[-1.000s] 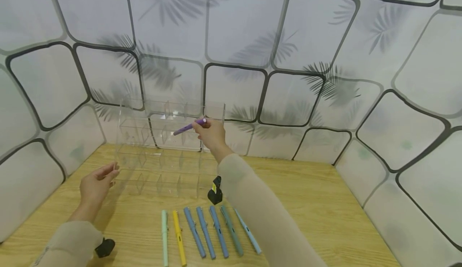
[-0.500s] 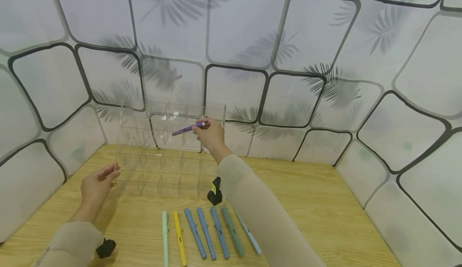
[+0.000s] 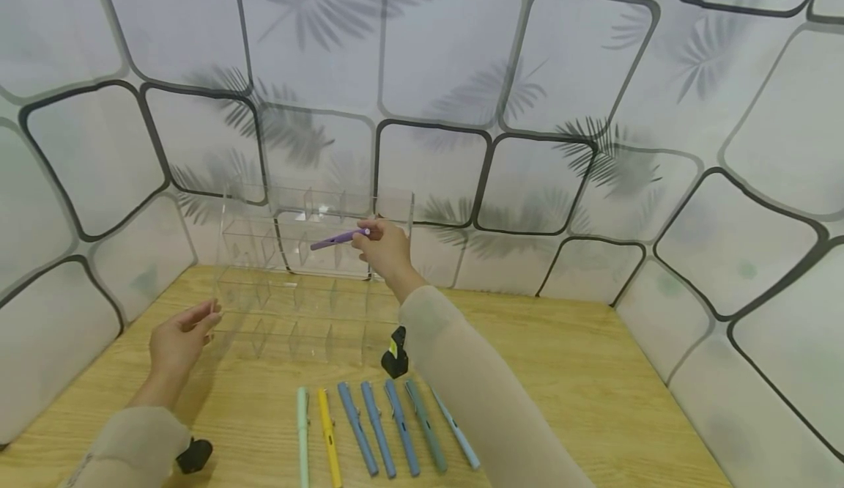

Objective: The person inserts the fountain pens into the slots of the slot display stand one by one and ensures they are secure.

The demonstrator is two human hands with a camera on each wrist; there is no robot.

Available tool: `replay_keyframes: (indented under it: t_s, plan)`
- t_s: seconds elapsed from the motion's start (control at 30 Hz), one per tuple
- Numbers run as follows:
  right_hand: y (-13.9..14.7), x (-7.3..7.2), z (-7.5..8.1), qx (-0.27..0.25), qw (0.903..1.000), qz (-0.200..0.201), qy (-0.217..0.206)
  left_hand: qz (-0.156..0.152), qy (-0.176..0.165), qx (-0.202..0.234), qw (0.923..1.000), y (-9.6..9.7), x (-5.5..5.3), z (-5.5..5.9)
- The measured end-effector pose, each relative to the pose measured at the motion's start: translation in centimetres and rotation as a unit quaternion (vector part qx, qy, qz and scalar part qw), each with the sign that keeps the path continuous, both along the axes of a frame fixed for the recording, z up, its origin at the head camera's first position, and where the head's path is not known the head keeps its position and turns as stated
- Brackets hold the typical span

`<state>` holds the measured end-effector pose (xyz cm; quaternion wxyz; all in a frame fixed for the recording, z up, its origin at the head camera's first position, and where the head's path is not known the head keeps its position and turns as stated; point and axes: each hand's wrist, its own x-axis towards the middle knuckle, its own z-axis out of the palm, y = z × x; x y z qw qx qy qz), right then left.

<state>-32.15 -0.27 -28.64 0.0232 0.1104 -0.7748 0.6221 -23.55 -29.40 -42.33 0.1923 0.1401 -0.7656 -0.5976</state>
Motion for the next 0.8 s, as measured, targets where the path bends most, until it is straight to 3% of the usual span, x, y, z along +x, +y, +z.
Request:
replay_keyframes:
  t_s: [0.33, 0.8]
  plan:
    - [-0.11, -0.21, -0.06, 0.003, 0.9999, 0.008, -0.013, 0.003, -0.006, -0.004, 1.0, 0.12, 0.06, 0.09]
    - [-0.49, 0.27, 0.44, 0.108, 0.9925, -0.053, 0.023, 0.0, 0.004, -0.002, 1.0, 0.06, 0.03, -0.09]
